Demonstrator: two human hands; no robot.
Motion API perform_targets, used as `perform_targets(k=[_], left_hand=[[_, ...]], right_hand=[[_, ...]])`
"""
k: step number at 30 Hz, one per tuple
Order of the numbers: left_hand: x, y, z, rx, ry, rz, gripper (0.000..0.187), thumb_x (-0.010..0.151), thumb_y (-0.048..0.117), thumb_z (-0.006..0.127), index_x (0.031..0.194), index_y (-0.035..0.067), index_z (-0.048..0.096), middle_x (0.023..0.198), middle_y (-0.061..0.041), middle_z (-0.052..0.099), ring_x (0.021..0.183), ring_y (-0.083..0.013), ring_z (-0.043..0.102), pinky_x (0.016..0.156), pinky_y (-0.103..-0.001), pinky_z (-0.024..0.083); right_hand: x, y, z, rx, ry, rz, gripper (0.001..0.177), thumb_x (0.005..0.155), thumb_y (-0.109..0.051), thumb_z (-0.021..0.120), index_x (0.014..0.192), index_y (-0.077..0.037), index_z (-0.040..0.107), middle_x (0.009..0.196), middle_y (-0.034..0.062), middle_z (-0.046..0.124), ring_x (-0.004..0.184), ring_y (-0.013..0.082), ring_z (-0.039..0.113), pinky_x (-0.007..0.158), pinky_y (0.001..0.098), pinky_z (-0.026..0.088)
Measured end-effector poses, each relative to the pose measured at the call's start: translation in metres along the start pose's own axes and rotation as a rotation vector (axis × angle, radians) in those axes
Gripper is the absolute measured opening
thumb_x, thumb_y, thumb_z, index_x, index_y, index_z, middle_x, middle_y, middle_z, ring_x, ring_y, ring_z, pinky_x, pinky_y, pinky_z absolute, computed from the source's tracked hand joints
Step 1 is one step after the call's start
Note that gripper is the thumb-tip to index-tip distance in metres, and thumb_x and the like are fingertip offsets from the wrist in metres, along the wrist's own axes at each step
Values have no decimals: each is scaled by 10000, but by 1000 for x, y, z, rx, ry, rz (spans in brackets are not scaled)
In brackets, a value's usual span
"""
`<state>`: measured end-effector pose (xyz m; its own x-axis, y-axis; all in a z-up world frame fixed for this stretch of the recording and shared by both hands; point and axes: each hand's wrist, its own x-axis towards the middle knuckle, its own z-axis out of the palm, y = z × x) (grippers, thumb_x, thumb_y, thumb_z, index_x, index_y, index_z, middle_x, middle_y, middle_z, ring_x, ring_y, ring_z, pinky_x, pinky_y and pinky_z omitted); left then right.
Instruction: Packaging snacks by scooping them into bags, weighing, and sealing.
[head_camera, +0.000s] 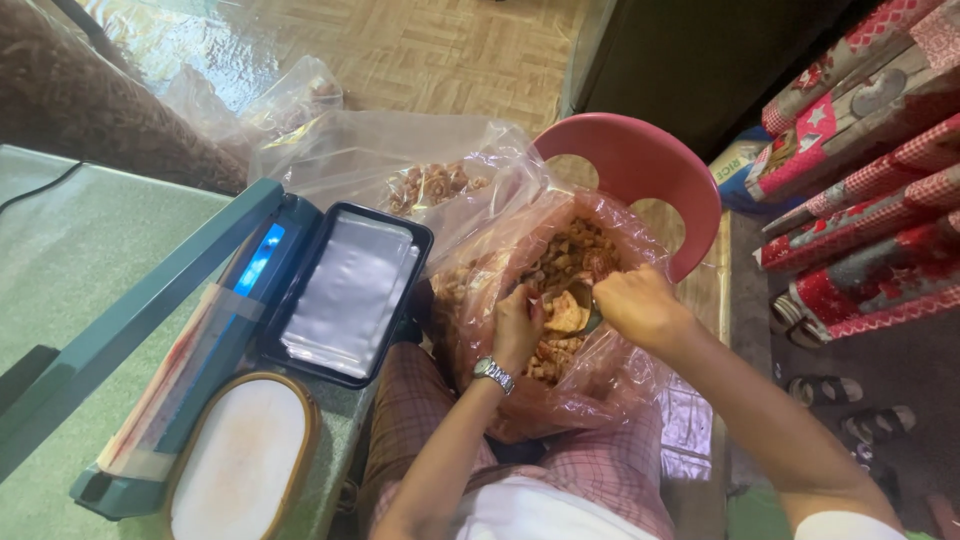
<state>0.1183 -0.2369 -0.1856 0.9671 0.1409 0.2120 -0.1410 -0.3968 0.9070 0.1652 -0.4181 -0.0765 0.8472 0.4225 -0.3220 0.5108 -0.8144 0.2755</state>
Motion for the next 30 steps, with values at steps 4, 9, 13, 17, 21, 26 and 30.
perform_targets(k=[4, 9, 13, 17, 21, 26, 30], left_hand=[[-2, -11, 6, 66, -8, 1, 77, 781, 92, 624, 848, 114, 592, 548, -94, 614, 600, -314, 662, 545, -375, 515], [-4, 1, -3, 37, -2, -45, 102, 763, 75, 615, 856, 113, 599, 589, -137, 623, 636, -346, 665, 564, -413, 516], [-1, -7, -12, 9, -1, -98, 113, 783, 78, 621, 894, 94, 614, 690, -168, 664, 704, -385, 674, 594, -446, 520], [12, -32, -23, 17, 46, -80, 105, 766, 74, 656, 848, 131, 626, 709, -84, 663, 722, -290, 674, 649, -343, 526], [10, -22, -44, -78, 25, -184, 89, 814, 147, 659, 901, 128, 663, 714, -49, 673, 671, -173, 656, 575, -288, 509], [17, -27, -36, -625, 78, -228, 106, 822, 41, 667, 928, 40, 669, 739, -34, 598, 684, -77, 542, 561, -207, 503], [9, -21, -50, -230, -22, -137, 82, 783, 57, 693, 860, 78, 674, 680, -54, 655, 635, -133, 630, 544, -250, 500]], right_hand=[[-14, -16, -55, -15, -6, 2, 218, 786, -197, 587, 616, -282, 693, 605, -40, 695, 696, 200, 724, 704, 368, 453], [-16, -13, -72, -76, 58, -20, 266, 814, -126, 577, 625, -274, 691, 581, -39, 679, 684, 195, 720, 699, 359, 462], [-29, -4, -79, -45, 69, 11, 282, 801, -96, 556, 601, -231, 701, 572, 3, 682, 673, 215, 725, 653, 357, 481], [-63, 12, -136, 96, -76, 129, 220, 810, -143, 582, 725, -185, 780, 734, 40, 754, 840, 247, 743, 735, 368, 550], [-55, 24, -67, 131, -123, 222, 158, 818, -250, 649, 887, -177, 772, 811, 101, 757, 892, 288, 737, 760, 405, 567], [-24, -20, 83, 251, -33, 76, 185, 841, -130, 599, 952, -199, 730, 805, 46, 743, 888, 241, 740, 763, 387, 582], [-1, -39, 182, 472, -62, 13, 433, 885, -130, 541, 1316, -175, 522, 1334, 100, 580, 1289, 284, 514, 1022, 515, 411]])
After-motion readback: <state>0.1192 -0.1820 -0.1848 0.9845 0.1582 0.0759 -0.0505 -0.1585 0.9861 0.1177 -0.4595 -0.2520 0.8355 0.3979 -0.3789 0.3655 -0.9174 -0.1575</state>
